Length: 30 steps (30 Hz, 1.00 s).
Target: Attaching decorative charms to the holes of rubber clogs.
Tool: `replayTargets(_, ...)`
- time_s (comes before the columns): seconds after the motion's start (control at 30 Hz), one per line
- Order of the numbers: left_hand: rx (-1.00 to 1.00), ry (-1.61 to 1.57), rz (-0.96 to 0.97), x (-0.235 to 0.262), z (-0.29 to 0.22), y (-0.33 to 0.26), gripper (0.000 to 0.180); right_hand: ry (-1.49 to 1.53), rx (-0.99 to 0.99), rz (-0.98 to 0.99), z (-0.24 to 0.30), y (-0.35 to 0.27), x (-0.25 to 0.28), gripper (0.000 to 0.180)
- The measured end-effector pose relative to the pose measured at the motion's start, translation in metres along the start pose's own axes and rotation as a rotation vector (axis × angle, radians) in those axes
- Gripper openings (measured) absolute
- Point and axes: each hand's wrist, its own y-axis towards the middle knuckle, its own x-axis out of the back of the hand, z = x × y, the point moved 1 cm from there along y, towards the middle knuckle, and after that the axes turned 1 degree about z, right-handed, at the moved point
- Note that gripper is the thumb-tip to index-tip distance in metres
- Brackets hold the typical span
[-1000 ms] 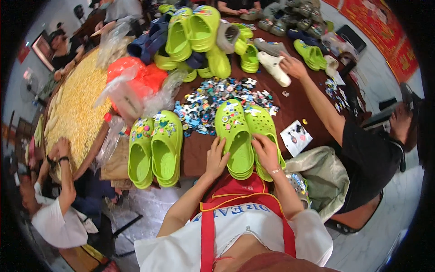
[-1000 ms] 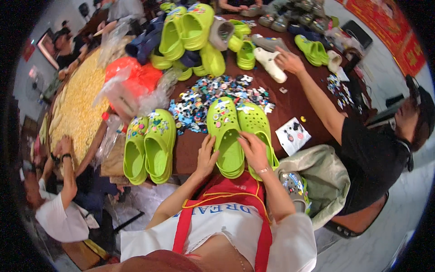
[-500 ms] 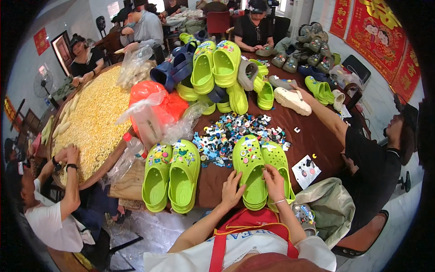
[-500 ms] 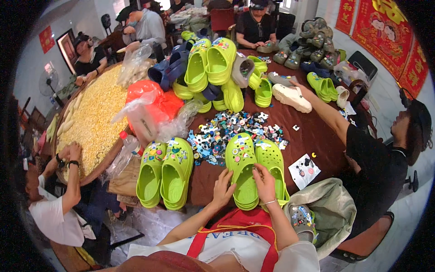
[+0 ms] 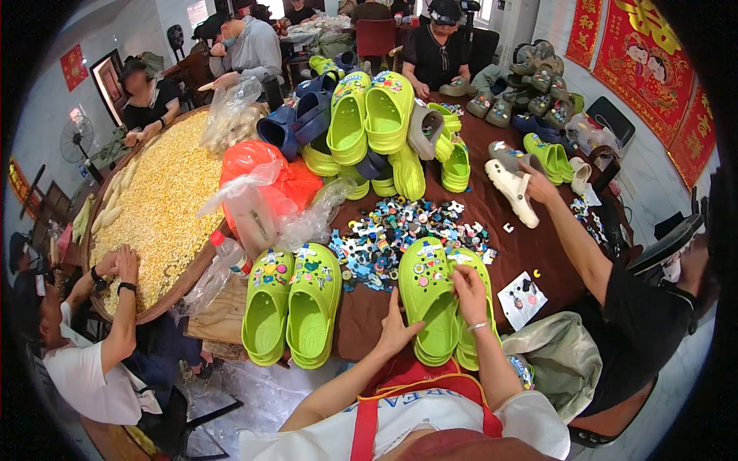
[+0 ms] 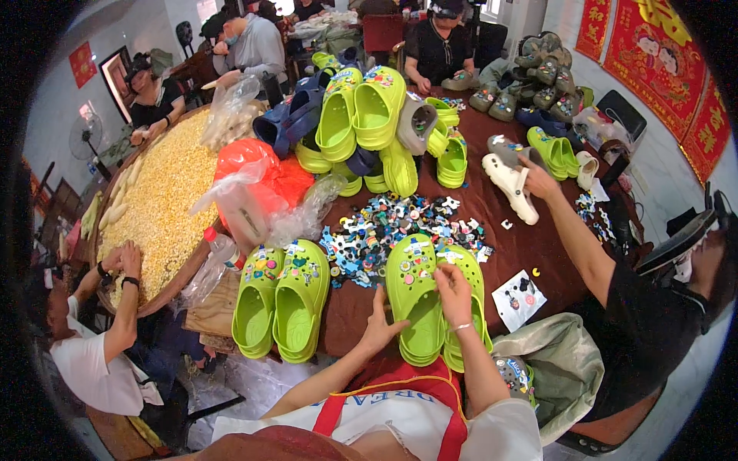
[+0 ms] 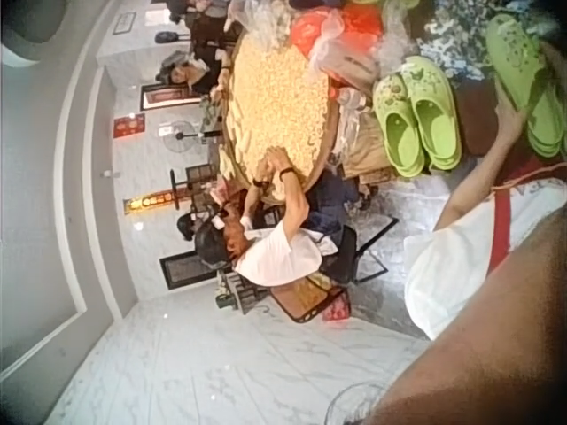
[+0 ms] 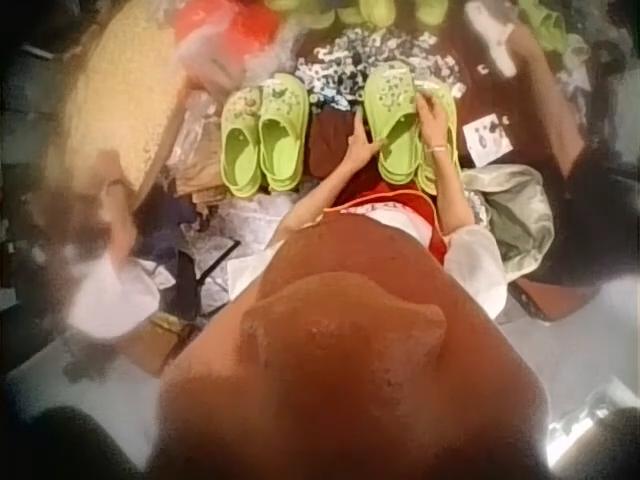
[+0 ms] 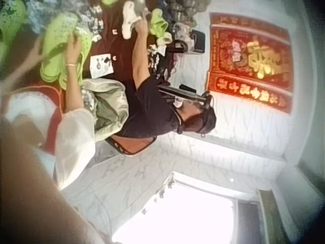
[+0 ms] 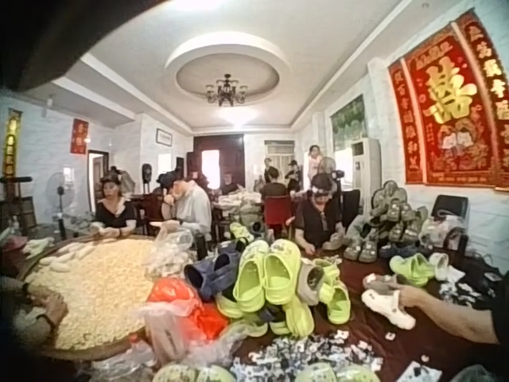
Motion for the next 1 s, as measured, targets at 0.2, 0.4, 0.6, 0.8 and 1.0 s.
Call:
replayTargets(0.2,0.061,-0.052,-0.026,-0.004,-0.019,0.014,0.097,-0.206,0.276,-0.017,0.007,0.065,0.005,0.027)
replayTargets(0.4,0.02,-0.212,-0.101,-0.001,-0.012,0.013,0.087,-0.222,0.136,0.068,-0.003,0.108,0.019,0.026)
replayTargets(0.6,0.073,-0.162,-0.045,0.0,0.001,-0.005,0.077,-0.545,0.21,0.154,-0.001,0.08,0.005,0.026)
replayTargets(0.8,0.013,-0.121,-0.07,0.003,0.005,-0.026,0.069,-0.89,0.228,0.22,-0.004,0.068,0.004,0.027)
replayTargets(1.0,0.054,-0.021,-0.079,0.0,-0.013,-0.04,0.064,-0.796,0.045,0.37,-0.013,0.075,0.003,0.027)
